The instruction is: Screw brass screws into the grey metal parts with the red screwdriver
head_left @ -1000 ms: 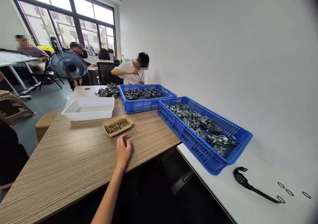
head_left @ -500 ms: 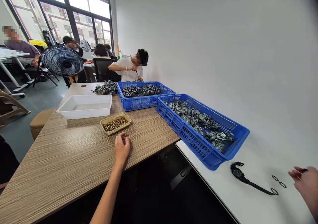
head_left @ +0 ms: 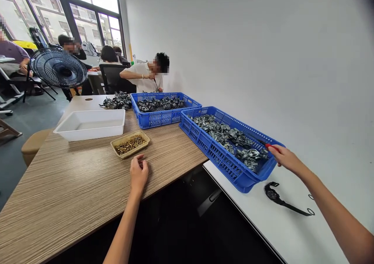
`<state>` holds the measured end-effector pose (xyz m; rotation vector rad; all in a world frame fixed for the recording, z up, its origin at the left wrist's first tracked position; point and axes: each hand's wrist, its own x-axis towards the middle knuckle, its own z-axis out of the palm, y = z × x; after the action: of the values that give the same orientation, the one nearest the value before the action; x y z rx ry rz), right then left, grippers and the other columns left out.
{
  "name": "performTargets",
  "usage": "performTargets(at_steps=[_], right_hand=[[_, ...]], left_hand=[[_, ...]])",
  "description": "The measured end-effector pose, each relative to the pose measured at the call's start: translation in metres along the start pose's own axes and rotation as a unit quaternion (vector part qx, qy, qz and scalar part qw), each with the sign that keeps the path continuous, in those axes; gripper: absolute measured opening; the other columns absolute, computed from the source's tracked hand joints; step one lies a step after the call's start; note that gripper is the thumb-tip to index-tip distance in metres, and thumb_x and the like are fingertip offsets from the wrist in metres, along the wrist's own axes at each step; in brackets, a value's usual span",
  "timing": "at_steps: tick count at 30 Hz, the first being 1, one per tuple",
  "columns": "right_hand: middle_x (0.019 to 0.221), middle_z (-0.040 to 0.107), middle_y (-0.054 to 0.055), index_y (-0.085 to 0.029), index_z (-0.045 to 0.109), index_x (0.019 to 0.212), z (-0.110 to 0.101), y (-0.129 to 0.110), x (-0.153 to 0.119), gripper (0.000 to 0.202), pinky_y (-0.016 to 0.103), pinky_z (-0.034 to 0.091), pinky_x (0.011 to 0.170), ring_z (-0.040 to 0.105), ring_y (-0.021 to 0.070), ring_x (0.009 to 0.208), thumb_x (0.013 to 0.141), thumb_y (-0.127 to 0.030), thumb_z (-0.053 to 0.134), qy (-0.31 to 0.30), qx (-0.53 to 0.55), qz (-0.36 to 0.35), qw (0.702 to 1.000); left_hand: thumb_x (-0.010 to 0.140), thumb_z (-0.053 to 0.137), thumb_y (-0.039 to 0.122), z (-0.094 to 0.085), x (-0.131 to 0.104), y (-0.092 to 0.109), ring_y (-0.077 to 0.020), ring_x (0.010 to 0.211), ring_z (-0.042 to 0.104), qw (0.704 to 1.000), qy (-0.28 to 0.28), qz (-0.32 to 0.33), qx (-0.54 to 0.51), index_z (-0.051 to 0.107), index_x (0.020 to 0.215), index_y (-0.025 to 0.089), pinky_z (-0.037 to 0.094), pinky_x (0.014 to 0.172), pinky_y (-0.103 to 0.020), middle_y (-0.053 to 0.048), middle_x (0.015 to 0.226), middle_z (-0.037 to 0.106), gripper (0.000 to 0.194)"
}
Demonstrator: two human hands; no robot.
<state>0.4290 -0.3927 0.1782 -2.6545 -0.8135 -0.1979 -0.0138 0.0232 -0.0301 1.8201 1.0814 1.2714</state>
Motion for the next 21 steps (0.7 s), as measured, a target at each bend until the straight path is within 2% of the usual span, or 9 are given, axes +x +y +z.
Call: performTargets(at_steps=[3,5,11,15,21], right_hand=[[0.087,0.071,0.012,-0.020,0.064,0.098,0.015,-0.021,0.013,0.042,0.034,0.054,0.066,0.067,0.0255,0.076,0.091,-0.053,0.041,-0.069,-0.008,-0.032,0.997],[0.090,0.072,0.011,-0.020,0.063,0.097,0.026,-0.032,0.020,0.040,0.035,0.053,0.072,0.067,0.0270,0.083,0.092,-0.052,0.040,-0.098,-0.019,-0.049,0.994],[0.090,0.073,0.010,-0.021,0.061,0.083,0.056,-0.056,0.034,0.030,0.033,0.049,0.076,0.067,0.0269,0.084,0.093,-0.046,0.046,-0.174,-0.047,-0.094,0.979],[0.090,0.073,0.010,-0.021,0.059,0.081,0.064,-0.060,0.040,0.032,0.031,0.048,0.074,0.067,0.0258,0.084,0.096,-0.045,0.044,-0.191,-0.061,-0.105,0.974],[0.093,0.072,0.010,-0.021,0.058,0.083,0.064,-0.056,0.044,0.031,0.030,0.045,0.074,0.067,0.0248,0.086,0.099,-0.043,0.042,-0.191,-0.080,-0.107,0.973]], left_hand=[[0.089,0.050,0.030,0.000,0.000,0.000,-0.0237,0.091,0.065,1.000,-0.003,-0.003,0.001,0.057,0.111,0.019,0.055,0.090,-0.045,-0.011,0.109,0.064,0.026],[0.089,0.050,0.030,0.001,0.000,0.000,-0.0236,0.090,0.065,1.000,-0.002,-0.004,0.001,0.057,0.111,0.019,0.055,0.090,-0.045,-0.010,0.108,0.065,0.026],[0.088,0.049,0.029,0.002,0.001,-0.003,-0.0239,0.090,0.066,1.000,-0.002,0.002,0.000,0.058,0.110,0.019,0.055,0.092,-0.046,-0.011,0.108,0.066,0.026],[0.088,0.050,0.029,0.002,0.002,-0.004,-0.0244,0.090,0.067,1.000,-0.001,0.002,0.001,0.058,0.109,0.019,0.056,0.092,-0.046,-0.011,0.107,0.067,0.025],[0.089,0.049,0.030,0.001,0.001,-0.003,-0.0250,0.095,0.067,1.000,-0.009,-0.005,0.000,0.058,0.110,0.019,0.055,0.093,-0.046,-0.011,0.109,0.067,0.026]])
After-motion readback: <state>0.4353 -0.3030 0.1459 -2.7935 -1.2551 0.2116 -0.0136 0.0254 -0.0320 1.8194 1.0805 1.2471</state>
